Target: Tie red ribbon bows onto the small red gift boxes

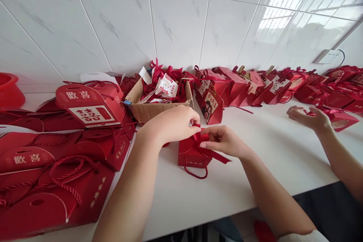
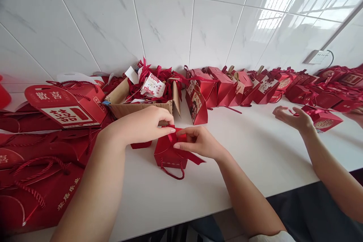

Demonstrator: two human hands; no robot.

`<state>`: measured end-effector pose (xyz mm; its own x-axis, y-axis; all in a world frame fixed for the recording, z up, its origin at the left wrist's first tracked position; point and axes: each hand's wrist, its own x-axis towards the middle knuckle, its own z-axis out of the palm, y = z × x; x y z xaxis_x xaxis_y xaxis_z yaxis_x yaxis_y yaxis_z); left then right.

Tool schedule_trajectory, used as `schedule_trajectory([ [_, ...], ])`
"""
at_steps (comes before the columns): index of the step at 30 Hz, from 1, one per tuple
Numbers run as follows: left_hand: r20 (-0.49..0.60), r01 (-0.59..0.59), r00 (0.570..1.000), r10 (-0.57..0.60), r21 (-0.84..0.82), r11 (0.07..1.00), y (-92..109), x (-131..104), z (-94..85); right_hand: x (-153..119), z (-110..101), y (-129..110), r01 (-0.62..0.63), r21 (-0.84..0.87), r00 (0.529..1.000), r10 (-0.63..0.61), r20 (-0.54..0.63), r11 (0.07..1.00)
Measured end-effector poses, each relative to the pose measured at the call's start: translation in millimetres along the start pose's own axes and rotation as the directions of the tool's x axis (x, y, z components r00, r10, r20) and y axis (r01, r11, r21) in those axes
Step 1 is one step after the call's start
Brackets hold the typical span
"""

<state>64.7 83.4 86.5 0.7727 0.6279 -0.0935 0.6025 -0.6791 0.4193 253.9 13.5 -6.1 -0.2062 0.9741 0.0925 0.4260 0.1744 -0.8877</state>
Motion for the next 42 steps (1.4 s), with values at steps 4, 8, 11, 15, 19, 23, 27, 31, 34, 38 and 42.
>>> schedule_trajectory([
  [4,0.027,-0.017,0.999,0.017,-0.028,0.999,1,2,0.0,5,4,3,0.155,-0.029,0.965,-0.157,-0.211,0.988],
  [8,0.035,-0.041,0.998,0.042,-0.024,0.999,3,5,0.9,11,14,7,0.177,0.01,0.957,-0.17,-0.235,0.984],
  [11,0.082,-0.047,0.995,0.048,-0.02,0.999,-4,5,-0.7,12,16,10,0.143,0.122,0.96,-0.108,-0.258,0.982],
  [15,0.191,0.076,0.978,-0.079,0.025,0.997,-15,3,-4.8,9,12,9,0.15,0.192,0.975,-0.112,-0.193,0.97],
  [19,0.201,0.134,0.969,-0.14,0.043,0.99,-17,8,-4.6,5,9,6,0.192,0.08,0.979,-0.186,-0.078,0.978],
  [23,0.247,0.129,0.961,-0.129,0.015,0.992,-17,18,1.8,2,8,4,0.198,0.034,0.98,-0.197,-0.022,0.98],
  [27,0.207,0.144,0.968,-0.145,0.023,0.989,-24,22,6.2,2,5,6,0.156,0.149,0.986,-0.163,0.029,0.976],
  [31,0.196,0.094,0.976,-0.095,0.016,0.995,-30,21,4.8,2,1,7,0.133,0.146,0.989,-0.141,0.053,0.98],
  [34,0.211,0.081,0.974,-0.083,0.018,0.997,-33,21,3.5,2,0,4,0.135,0.094,0.989,-0.14,0.05,0.986],
  [38,0.236,0.069,0.969,-0.073,0.024,0.997,-31,19,1.5,2,2,0,0.081,0.107,0.996,-0.083,0.017,0.991],
  [42,0.19,0.044,0.981,-0.046,0.016,0.999,-21,7,-3.9,2,8,-7,-0.023,0.115,0.999,0.028,-0.045,0.993],
])
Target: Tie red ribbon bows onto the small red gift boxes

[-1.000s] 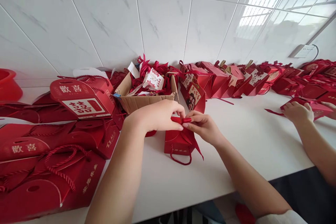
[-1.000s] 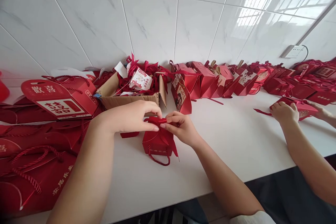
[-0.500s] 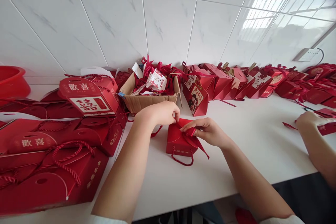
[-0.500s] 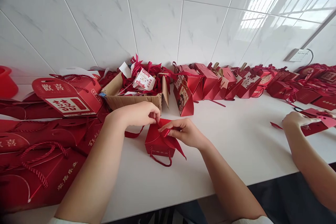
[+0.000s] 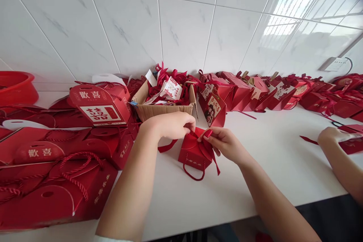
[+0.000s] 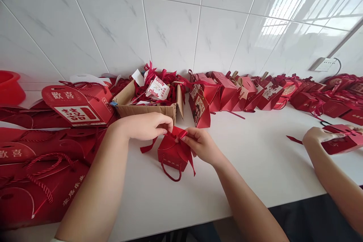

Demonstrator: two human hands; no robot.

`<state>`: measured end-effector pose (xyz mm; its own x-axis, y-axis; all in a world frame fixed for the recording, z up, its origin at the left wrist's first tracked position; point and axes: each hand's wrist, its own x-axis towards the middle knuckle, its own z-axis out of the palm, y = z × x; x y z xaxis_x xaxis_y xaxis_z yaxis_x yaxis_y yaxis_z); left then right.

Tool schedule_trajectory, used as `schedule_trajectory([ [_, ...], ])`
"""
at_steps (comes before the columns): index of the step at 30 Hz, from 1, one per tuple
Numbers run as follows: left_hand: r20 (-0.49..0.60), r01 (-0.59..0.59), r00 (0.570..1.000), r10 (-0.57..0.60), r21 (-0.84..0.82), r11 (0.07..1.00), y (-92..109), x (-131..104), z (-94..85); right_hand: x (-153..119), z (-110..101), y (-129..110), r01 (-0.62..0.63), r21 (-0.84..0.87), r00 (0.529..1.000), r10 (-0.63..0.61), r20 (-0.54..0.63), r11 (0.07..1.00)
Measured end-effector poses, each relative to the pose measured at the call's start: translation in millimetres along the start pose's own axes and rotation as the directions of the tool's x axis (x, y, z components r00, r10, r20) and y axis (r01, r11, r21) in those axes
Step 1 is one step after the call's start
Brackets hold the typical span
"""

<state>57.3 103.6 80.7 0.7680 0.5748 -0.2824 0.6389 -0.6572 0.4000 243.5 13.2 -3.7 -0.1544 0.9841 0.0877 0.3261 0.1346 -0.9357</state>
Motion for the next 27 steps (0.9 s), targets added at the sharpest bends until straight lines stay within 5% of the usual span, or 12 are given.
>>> schedule_trajectory([
  [11,-0.203,-0.167,0.966,0.16,-0.015,0.986,19,-25,0.0,4,10,-9,-0.126,0.113,0.976,0.143,-0.162,0.986],
  [18,-0.262,-0.306,0.919,0.296,0.003,0.952,35,-21,4.1,5,17,-9,-0.017,-0.147,0.976,-0.015,-0.219,0.989],
  [27,-0.433,-0.333,0.863,0.261,-0.097,0.938,30,4,12.1,-3,13,-3,0.207,-0.262,0.973,-0.225,-0.04,0.943],
])
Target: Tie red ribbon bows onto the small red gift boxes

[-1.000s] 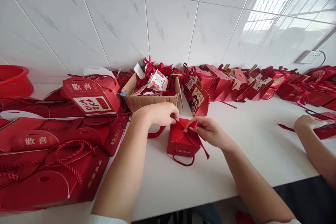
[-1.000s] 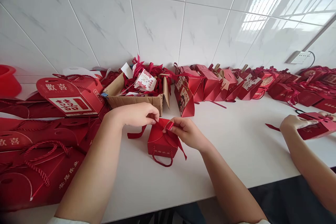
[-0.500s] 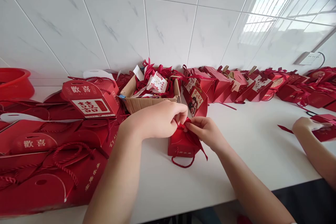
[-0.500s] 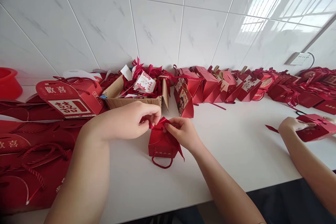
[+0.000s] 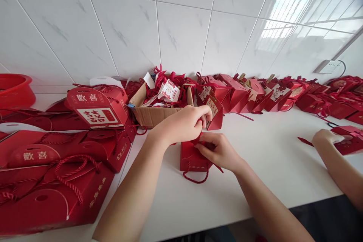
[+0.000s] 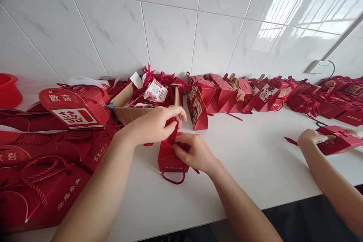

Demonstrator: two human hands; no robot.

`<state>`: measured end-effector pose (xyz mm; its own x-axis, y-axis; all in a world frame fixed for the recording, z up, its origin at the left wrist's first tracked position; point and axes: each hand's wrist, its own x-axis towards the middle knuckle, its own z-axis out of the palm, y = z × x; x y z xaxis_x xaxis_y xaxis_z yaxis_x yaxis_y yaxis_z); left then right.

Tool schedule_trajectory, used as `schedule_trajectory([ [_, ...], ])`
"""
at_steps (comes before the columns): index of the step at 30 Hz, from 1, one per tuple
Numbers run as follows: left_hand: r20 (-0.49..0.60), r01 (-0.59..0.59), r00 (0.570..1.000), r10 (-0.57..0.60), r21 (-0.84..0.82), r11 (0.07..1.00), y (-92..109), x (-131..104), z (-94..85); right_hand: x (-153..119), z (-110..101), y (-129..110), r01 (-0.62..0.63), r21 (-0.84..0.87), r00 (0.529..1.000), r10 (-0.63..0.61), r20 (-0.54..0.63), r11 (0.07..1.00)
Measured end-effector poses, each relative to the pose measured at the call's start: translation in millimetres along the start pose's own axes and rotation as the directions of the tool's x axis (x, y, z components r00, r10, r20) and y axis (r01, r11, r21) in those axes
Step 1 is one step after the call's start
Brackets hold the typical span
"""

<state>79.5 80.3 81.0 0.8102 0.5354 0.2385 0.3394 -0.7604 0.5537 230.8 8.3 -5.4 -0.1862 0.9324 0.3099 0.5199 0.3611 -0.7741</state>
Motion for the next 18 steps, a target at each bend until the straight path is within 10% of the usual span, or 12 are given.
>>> schedule_trajectory([
  [8,0.036,-0.155,0.986,0.164,-0.193,0.969,0,5,5.7,0,5,6,-0.038,0.042,0.996,0.041,-0.078,0.998],
  [13,-0.374,-0.078,0.909,0.182,0.277,0.958,-19,24,20.2,2,7,7,-0.041,0.077,0.995,0.048,-0.092,0.996],
  [18,-0.441,0.14,0.891,0.103,0.484,0.864,-34,30,23.6,3,7,7,-0.066,0.159,0.994,0.08,-0.08,0.985],
])
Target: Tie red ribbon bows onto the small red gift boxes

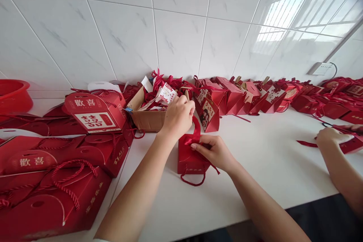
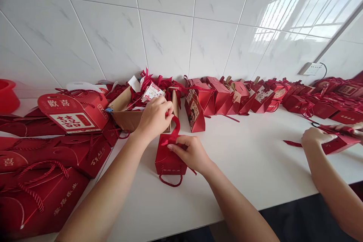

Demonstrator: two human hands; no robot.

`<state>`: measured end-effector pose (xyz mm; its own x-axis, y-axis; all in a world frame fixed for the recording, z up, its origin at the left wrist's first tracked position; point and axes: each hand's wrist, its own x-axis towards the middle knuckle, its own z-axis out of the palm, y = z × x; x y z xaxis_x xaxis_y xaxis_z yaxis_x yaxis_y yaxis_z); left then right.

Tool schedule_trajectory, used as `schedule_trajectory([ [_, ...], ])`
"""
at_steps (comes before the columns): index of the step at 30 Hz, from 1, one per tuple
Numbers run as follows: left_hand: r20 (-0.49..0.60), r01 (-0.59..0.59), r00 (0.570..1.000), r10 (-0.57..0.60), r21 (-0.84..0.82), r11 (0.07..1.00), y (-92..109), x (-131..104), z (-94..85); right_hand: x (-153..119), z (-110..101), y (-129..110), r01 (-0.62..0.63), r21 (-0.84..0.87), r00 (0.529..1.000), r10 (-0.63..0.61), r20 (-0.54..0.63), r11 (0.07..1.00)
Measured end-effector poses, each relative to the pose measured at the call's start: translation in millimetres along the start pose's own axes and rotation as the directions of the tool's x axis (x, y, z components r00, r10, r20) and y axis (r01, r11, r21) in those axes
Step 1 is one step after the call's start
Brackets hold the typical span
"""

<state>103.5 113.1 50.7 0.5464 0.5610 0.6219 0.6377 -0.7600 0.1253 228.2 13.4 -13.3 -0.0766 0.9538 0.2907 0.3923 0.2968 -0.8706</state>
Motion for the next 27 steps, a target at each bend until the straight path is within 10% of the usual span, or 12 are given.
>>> schedule_trajectory([
  [6,0.16,0.05,0.987,-0.015,-0.218,0.975,9,-11,-44.7,2,-1,1,-0.065,0.098,0.997,0.061,0.039,0.993],
  [12,0.553,0.342,0.818,-0.161,-0.242,0.908,3,-36,-47.4,2,-4,2,-0.059,0.13,0.998,0.055,0.035,0.99],
  [27,0.377,0.361,0.918,-0.126,-0.657,0.662,-11,-71,-4.6,0,4,3,-0.088,0.337,0.99,0.119,-0.072,0.937],
])
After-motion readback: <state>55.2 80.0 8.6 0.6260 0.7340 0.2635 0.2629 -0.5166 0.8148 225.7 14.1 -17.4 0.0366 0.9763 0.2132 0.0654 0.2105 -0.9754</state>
